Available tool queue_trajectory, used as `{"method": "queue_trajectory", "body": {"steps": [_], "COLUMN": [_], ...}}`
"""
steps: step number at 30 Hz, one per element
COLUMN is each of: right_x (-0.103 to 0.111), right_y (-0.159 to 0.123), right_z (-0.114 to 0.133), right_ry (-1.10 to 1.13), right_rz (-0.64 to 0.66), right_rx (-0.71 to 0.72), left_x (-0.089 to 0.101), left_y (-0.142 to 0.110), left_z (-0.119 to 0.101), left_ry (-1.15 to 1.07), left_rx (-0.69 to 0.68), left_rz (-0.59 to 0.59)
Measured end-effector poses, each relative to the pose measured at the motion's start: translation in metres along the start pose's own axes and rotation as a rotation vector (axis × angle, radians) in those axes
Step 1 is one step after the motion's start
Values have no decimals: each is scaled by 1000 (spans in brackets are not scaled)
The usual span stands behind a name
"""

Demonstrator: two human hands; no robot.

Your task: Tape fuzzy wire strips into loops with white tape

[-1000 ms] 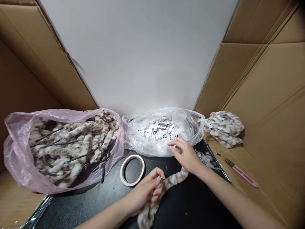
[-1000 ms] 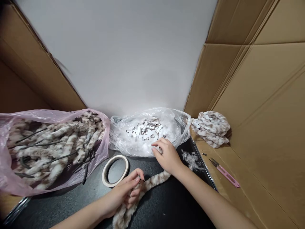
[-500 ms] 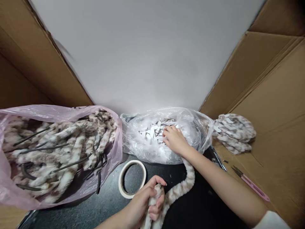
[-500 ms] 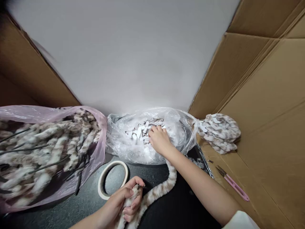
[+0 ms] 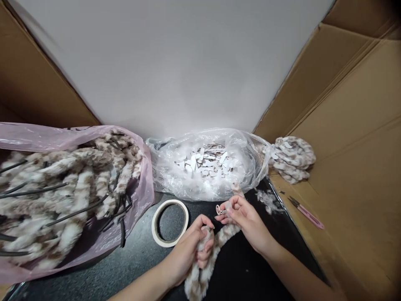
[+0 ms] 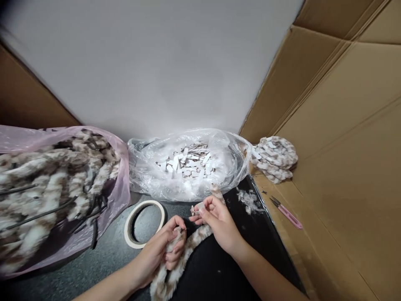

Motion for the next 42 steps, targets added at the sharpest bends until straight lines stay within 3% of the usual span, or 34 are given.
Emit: {"method": "queue_trajectory", "body": {"steps": [6,11,20,24,27,30,33,35,37,40,42], "right_x": [-9,-23,-18,6,46,72,75,66,49,13,-5], "right_y": [-7,-14,-16,-13,-12,-9,-2,-1,-6,-16,-22], "right_z": [-10,-21,-26,-6,19,35,36,34,32,23,15], "right_ry": [236,512,273,192,5,-330,-642,-691,-610,-477,-455], "right_rz": [104,225,74,-68,-330,-493,-489,-433,-328,-117,-32], "right_rx": [16,-68,0,173,366,446,405,400,420,420,416], "left_x": [0,5,-5,-6,-9,-13,-22,-31,-36,-33,-32], "left_y": [1,0,-4,-9,-22,-48,-76,-94,-93,-54,-33], "left_z": [-9,-10,-13,-21,-42,-88,-136,-153,-145,-89,-57], "left_ry": [19,43,23,241,562,884,1240,1374,1335,991,782], "left_rx": [-73,-97,-117,-240,-399,-625,-808,-945,-935,-599,-470], "left_rz": [-63,-124,-42,-99,-174,-360,-602,-753,-727,-399,-296]}}
Point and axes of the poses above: each hand's wrist, its own y-axis towards the middle knuckle, its own x-axis out of the back of the hand, z = x × y, the point moved 9 cm from there along y, towards the middle knuckle, and after that the axes turned 3 degrees about -z, right-handed, at the moved point
